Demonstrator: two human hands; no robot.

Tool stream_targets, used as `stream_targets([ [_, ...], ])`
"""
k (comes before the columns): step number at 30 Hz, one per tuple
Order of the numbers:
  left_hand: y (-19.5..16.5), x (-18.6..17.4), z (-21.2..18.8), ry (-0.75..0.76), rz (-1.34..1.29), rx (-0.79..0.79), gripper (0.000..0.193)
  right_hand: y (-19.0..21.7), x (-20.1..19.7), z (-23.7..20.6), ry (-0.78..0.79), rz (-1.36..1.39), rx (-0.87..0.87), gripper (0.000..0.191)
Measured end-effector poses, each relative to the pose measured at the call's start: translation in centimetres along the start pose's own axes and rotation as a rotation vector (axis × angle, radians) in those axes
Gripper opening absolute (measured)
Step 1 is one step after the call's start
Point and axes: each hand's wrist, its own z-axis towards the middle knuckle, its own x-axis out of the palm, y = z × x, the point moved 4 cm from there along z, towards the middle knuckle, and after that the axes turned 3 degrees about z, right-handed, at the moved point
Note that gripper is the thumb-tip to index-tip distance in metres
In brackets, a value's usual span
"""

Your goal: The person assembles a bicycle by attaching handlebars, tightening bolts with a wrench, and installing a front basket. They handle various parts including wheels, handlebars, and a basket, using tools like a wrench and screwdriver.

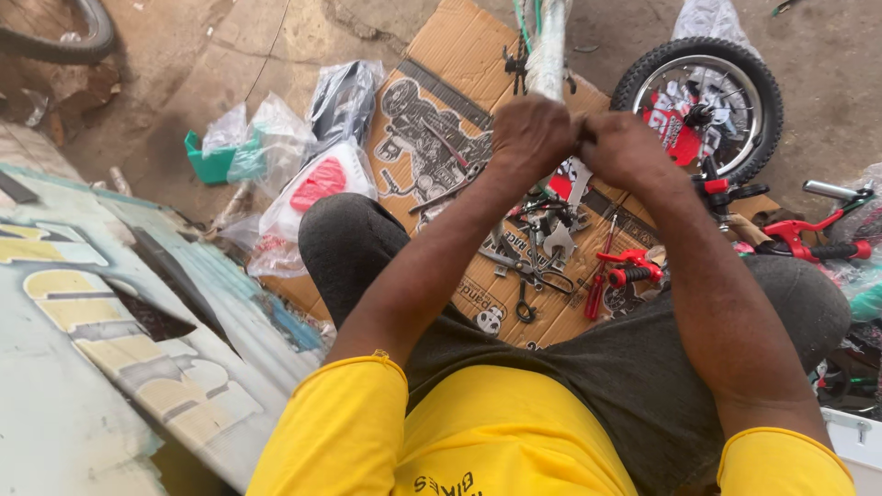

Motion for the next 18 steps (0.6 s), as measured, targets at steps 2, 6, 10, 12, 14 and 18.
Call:
stream_targets([
  [2,0.9,-0.7,0.0,-0.088,-0.144,-0.010,0.059,-0.5,-0.5,-0.1,-0.091,-0.037,-0.023,0.022],
  [6,2.7,-0.1,-1.5,-0.036,-0.403,0.164,0.039,-0.6,-1.4,-0.9,-0.309,0.138,-0.236,0.021],
  [10,3.6,-0.1,-2.5,-0.208,-0.522,0.267,0.025,0.0,-1.9,-0.9,-0.349,0.186,-0.290,0.019],
  [12,3.7,0.1,-2.7,-0.230,-0.551,0.214,0.031,0.5,-2.1,-0.9,-0.327,0.172,-0.282,0.018],
  [14,4.0,0.5,-3.0,-0.222,-0.556,0.122,0.042,1.3,-2.2,-1.1,-0.327,0.119,-0.301,0.017],
  [18,5.0,0.9,-3.8,-0.246,-0.817,0.127,0.038,1.9,-2.3,-1.1,-0.302,0.155,-0.254,0.022],
])
